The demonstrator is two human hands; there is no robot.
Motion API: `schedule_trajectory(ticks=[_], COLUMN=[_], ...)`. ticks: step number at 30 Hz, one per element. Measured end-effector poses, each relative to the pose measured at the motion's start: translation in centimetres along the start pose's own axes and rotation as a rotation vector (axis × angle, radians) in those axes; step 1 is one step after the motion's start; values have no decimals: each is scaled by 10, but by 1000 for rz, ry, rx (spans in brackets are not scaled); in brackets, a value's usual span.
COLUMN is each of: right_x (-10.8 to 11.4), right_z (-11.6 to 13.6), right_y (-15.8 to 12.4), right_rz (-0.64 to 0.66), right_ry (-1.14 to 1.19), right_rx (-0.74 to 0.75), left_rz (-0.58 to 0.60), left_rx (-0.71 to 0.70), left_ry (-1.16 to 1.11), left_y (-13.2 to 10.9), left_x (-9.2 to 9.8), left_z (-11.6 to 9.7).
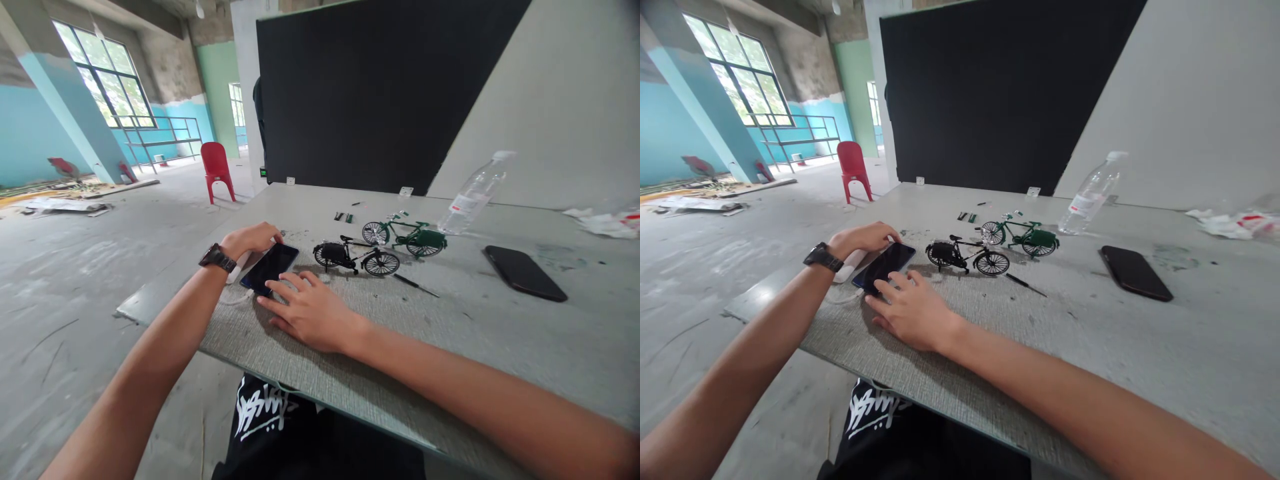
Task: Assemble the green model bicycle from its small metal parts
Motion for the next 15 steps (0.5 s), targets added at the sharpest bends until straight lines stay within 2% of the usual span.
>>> schedule_trajectory(ticks=[6, 10, 15], right_x=[-3, -5, -2], right_z=[-4, -4, -2], right_y=[5, 7, 7], right_rz=[-22, -44, -29], right_ry=[94, 62, -5], right_rx=[-112, -46, -20], left_rz=[-12, -62, -56], left_rx=[-6, -58, -93], left_ry=[-12, -47, -83], left_y=[-1, -2, -1], left_x=[0, 1, 0], left_z=[0, -2, 1])
Point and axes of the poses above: each hand's wrist, its own y-axis towards the middle knuckle, its own x-axis out of the back of the hand, z = x × y, the point moved 1 cm from there along y, towards the middle knuckle, and after that the axes turned 8 degrees about -x, right-handed, at the moved point
